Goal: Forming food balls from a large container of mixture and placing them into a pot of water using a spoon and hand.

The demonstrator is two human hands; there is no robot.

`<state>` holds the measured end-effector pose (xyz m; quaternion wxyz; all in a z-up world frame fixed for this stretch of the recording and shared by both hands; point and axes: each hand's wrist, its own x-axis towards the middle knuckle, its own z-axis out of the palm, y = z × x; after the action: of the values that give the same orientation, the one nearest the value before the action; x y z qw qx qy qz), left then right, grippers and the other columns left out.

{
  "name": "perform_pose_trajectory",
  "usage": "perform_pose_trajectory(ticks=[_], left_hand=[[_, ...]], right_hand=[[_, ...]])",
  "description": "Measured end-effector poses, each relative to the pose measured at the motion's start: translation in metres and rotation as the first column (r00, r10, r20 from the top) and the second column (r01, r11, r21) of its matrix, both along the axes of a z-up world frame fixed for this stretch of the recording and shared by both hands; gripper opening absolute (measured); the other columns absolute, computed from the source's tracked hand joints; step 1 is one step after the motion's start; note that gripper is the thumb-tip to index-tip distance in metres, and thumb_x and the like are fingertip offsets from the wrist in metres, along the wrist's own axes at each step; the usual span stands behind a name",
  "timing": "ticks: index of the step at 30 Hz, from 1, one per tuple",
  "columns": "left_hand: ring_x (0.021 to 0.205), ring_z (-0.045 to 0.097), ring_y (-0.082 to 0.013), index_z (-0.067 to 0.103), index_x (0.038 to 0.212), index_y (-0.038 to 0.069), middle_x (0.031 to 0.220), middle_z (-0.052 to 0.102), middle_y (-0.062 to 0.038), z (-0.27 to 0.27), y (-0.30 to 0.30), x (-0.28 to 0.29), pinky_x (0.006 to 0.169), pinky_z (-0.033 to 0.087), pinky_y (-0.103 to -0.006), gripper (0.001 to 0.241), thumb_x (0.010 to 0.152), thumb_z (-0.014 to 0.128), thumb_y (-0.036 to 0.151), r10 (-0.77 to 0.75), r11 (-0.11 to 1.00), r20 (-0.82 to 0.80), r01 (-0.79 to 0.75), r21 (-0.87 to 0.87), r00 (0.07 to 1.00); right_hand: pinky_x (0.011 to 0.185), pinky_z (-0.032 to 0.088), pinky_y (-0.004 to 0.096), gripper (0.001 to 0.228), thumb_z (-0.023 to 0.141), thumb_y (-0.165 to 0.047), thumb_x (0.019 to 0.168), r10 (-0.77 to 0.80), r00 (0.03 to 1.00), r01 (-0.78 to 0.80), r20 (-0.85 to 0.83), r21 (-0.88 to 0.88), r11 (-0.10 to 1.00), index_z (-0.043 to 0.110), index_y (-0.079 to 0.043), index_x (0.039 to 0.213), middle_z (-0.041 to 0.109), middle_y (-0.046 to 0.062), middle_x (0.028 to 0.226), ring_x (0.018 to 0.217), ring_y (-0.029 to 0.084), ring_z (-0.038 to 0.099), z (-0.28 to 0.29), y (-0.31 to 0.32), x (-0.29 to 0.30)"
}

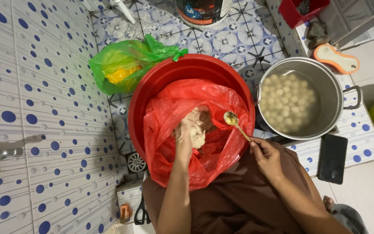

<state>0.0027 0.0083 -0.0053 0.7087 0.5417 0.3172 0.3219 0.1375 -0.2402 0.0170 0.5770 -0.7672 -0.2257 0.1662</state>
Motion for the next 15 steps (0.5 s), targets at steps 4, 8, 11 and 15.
perform_pose_trajectory(ticks=[4, 8, 11, 15], left_hand=[[0.054, 0.061, -0.0158, 0.071, 0.094, 0.001, 0.071, 0.067, -0.01, 0.044, -0.009, 0.002, 0.046, 0.051, -0.0271, 0.008, 0.089, 0.076, 0.005, -0.004, 0.993, 0.024, 0.007, -0.115, 1.0], [0.074, 0.069, -0.0155, 0.077, 0.099, 0.001, 0.085, 0.074, -0.013, 0.056, -0.009, 0.006, 0.072, 0.064, -0.031, 0.037, 0.066, 0.096, 0.004, 0.059, 0.998, -0.185, -0.063, -0.017, 0.981], [0.066, 0.069, -0.0174, 0.076, 0.094, 0.0, 0.078, 0.07, -0.012, 0.028, -0.012, 0.01, 0.064, 0.063, -0.0312, 0.034, 0.065, 0.094, 0.0, 0.076, 0.997, -0.171, -0.07, 0.045, 0.982], [0.09, 0.065, -0.0356, 0.061, 0.071, -0.004, 0.087, 0.061, -0.024, 0.006, -0.016, 0.006, 0.093, 0.052, -0.0496, 0.03, 0.064, 0.09, -0.001, 0.165, 0.919, -0.125, -0.107, 0.379, 0.978]], right_hand=[[0.067, 0.053, 0.03, 0.022, 0.067, -0.004, 0.096, 0.005, 1.0, -0.004, 0.029, -0.022, 1.0, 0.081, -0.009, 0.112, 0.067, 0.007, 0.059, 0.062, 0.013, 0.06, 0.002, 0.001, -0.001], [0.068, 0.053, 0.03, 0.023, 0.066, -0.005, 0.096, 0.016, 0.999, -0.015, 0.034, -0.031, 0.999, 0.081, -0.009, 0.113, 0.067, 0.007, 0.058, 0.062, 0.013, 0.061, 0.001, 0.001, 0.0], [0.068, 0.053, 0.029, 0.022, 0.066, -0.005, 0.096, 0.018, 1.0, -0.018, 0.02, -0.018, 1.0, 0.081, -0.009, 0.113, 0.067, 0.006, 0.059, 0.063, 0.013, 0.06, -0.002, 0.001, 0.0], [0.067, 0.053, 0.031, 0.022, 0.066, -0.005, 0.097, 0.025, 0.999, -0.024, 0.025, -0.038, 0.999, 0.081, -0.009, 0.112, 0.067, 0.007, 0.059, 0.063, 0.014, 0.06, 0.004, 0.001, -0.001]])
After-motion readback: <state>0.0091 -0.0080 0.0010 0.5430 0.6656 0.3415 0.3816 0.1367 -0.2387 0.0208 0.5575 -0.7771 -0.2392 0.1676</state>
